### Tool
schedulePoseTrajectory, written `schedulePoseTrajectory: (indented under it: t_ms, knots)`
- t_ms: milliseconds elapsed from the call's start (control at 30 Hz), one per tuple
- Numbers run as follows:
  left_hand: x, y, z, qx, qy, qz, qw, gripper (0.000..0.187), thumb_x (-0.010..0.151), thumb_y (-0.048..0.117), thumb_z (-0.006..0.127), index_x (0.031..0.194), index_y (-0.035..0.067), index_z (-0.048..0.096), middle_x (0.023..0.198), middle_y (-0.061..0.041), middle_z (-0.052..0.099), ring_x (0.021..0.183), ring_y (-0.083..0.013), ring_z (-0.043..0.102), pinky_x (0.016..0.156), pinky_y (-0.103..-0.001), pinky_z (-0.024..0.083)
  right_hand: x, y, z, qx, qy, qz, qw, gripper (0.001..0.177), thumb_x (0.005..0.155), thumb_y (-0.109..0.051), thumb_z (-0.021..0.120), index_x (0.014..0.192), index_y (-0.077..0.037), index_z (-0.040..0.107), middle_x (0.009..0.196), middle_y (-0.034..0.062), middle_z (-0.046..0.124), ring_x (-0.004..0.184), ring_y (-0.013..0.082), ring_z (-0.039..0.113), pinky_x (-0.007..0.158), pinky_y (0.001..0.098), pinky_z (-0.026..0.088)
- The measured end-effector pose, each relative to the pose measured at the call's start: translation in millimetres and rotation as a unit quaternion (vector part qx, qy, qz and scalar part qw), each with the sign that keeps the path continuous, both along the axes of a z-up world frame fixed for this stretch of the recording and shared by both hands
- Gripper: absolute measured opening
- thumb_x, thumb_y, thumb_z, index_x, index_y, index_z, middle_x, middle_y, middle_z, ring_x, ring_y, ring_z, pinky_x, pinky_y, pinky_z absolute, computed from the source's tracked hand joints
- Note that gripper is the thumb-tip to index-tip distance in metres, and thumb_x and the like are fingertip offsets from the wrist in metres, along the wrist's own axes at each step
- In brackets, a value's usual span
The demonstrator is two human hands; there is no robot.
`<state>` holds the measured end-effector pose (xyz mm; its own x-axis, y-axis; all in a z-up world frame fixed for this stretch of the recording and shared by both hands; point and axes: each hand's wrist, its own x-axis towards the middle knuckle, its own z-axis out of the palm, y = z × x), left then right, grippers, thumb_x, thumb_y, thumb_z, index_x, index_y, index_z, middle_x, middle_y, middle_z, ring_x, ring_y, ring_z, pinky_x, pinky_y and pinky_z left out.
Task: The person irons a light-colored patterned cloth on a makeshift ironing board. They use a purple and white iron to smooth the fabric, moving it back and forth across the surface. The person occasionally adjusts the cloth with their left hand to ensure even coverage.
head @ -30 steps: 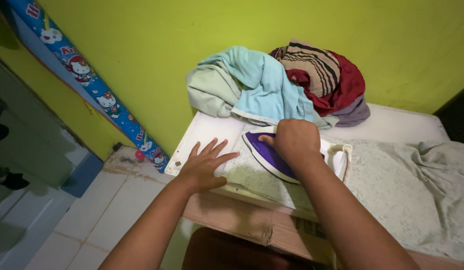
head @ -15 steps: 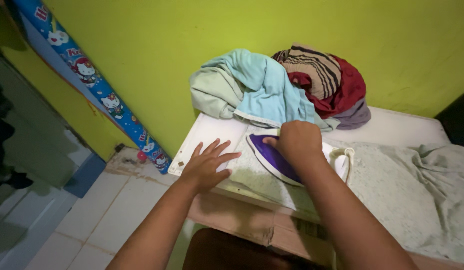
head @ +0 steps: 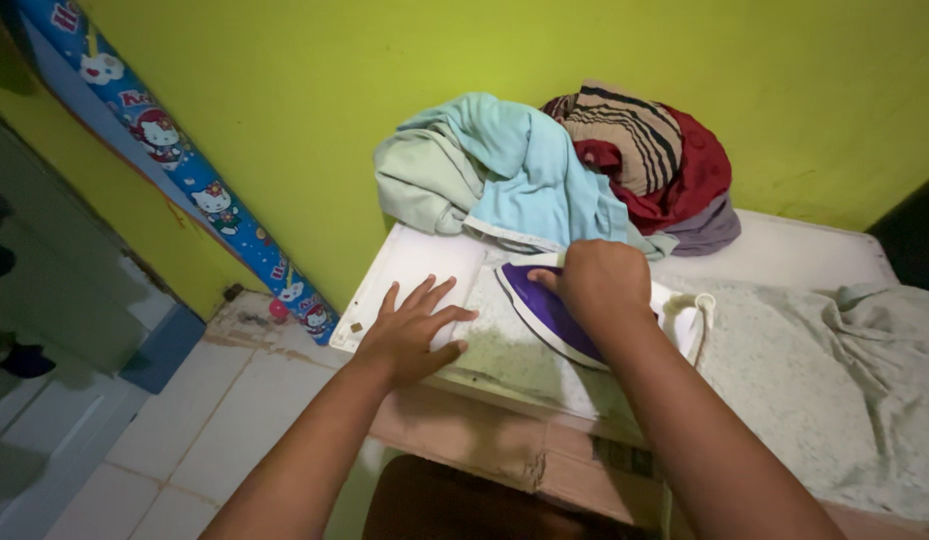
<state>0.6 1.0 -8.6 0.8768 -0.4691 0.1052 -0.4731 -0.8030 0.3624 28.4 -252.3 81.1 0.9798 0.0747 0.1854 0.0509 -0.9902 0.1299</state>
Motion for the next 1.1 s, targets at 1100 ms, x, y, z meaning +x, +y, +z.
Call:
schedulePoseTrajectory:
  t_ms: [1100]
  knots:
    - [7, -1, -17, -0.078, -0.028, 0.037, 0.996, 0.032, 0.090, 0.039, 0.065, 0.120, 0.027, 0.069, 0.159, 0.000, 0.045, 0.153, -0.0233, 0.030, 0.124, -0.052, 0.012, -49, -52, 42, 0.067, 0.013, -0.017, 0.998, 0.071, 0.076, -0.076, 0.068, 0.083, -0.006, 0.075, 0.077, 0.0186, 0.072, 0.075, 0.0373, 0.072, 0.069, 0.0494, 0.056]
